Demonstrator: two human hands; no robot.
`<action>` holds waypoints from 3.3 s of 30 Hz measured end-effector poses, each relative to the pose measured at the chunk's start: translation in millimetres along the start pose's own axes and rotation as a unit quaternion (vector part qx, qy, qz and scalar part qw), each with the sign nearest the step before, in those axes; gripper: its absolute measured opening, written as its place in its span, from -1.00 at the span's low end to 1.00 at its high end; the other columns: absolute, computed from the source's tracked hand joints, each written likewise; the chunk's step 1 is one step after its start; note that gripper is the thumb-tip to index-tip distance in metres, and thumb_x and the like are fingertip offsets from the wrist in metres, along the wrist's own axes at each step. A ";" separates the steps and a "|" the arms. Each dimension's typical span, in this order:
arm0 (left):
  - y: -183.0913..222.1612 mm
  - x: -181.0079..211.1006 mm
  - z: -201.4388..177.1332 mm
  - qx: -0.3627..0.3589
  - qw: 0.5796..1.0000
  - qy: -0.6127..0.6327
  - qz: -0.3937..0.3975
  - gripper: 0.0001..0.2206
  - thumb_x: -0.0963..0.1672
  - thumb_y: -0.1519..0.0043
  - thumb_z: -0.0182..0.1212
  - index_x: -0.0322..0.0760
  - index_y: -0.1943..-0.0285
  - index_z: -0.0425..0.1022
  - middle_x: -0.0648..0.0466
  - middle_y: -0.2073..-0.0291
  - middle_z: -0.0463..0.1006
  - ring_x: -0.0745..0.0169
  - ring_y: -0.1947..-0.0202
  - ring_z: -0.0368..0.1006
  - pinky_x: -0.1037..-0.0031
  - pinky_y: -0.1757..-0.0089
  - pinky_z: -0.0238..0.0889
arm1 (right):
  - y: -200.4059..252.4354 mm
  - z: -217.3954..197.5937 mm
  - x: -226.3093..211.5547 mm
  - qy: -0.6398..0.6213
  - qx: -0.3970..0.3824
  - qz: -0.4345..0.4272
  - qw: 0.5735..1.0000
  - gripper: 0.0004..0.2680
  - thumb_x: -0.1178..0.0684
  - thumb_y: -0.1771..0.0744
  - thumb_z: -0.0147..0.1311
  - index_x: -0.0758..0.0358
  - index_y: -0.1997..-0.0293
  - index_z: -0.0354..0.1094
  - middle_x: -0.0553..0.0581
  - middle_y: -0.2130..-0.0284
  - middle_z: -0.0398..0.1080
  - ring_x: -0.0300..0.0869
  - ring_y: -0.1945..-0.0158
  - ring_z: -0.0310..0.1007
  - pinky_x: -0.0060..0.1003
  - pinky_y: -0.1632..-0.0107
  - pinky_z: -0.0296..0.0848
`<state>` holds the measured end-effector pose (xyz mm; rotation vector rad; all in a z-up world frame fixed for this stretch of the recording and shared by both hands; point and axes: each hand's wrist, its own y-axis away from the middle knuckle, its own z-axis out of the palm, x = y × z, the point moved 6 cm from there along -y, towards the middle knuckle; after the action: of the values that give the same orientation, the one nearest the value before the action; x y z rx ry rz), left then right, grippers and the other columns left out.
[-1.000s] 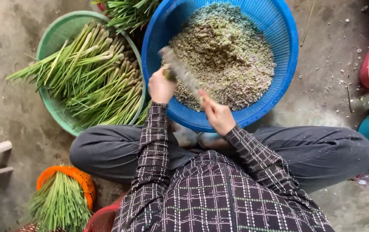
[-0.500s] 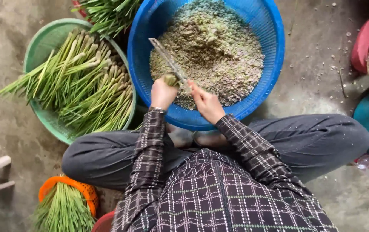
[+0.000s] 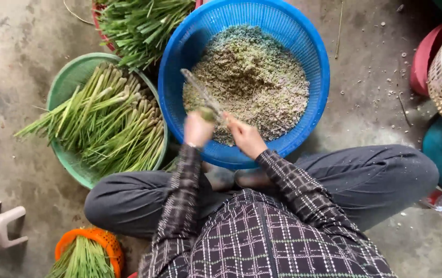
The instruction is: Slicing bunches of lemongrass stalks into small pieces using a large knife over a plastic basin.
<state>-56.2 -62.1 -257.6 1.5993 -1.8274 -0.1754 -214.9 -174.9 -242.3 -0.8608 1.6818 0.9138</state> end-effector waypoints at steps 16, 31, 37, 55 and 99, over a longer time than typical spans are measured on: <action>-6.4 0.0 14.4 0.019 0.998 -0.024 0.058 -0.71 -0.19 0.00 0.30 -0.28 0.08 0.64 -0.09 0.22 0.70 -0.20 0.04 0.59 0.04 -0.01 0.45 | 0.1 -8.6 -8.5 0.069 -0.008 0.042 0.997 -0.73 -0.13 -0.42 -0.11 -0.14 -0.28 0.36 0.25 0.12 0.56 0.10 -0.02 0.51 0.05 -0.15 0.49; 45.3 45.5 17.4 -0.081 0.996 -0.004 0.041 -0.70 -0.11 -0.06 0.24 -0.23 0.04 0.66 -0.08 0.17 0.69 -0.15 -0.02 0.57 0.05 -0.04 0.43 | -25.4 -11.5 54.2 -0.030 0.011 0.129 0.991 -0.72 -0.14 -0.42 -0.11 -0.02 -0.22 0.44 0.15 0.29 0.51 -0.03 0.15 0.53 -0.06 -0.06 0.51; -23.6 1.4 -16.0 0.027 0.999 -0.026 0.031 -0.73 -0.19 -0.10 0.22 -0.24 0.01 0.64 -0.10 0.17 0.69 -0.22 -0.01 0.57 0.05 -0.07 0.42 | 13.1 -4.3 13.7 -0.002 0.020 0.042 0.999 -0.71 -0.09 -0.42 -0.09 0.20 -0.15 0.49 0.32 0.04 0.52 0.14 -0.08 0.49 0.04 -0.21 0.44; 20.4 23.2 9.6 0.018 0.998 -0.047 0.038 -0.78 -0.08 -0.12 0.19 -0.08 0.11 0.64 -0.02 0.28 0.69 -0.20 0.07 0.61 0.00 0.01 0.49 | -16.3 -16.3 9.8 0.062 0.012 0.014 0.998 -0.73 -0.07 -0.44 -0.11 0.08 -0.20 0.45 0.22 -0.02 0.51 0.07 -0.11 0.48 0.05 -0.20 0.44; -9.3 21.7 9.6 0.040 0.989 -0.118 0.078 -0.80 -0.14 0.03 0.38 -0.28 0.26 0.64 -0.13 0.33 0.65 -0.24 0.12 0.62 -0.03 0.10 0.52 | -8.7 -19.4 13.9 0.071 0.034 0.092 0.993 -0.76 -0.14 -0.41 -0.08 0.02 0.03 0.56 0.16 0.14 0.59 0.07 -0.03 0.55 -0.05 -0.14 0.49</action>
<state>-54.1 -87.4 -260.9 1.5338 -2.1580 -0.2317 -219.1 -197.6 -252.9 -0.7495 1.9280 0.9312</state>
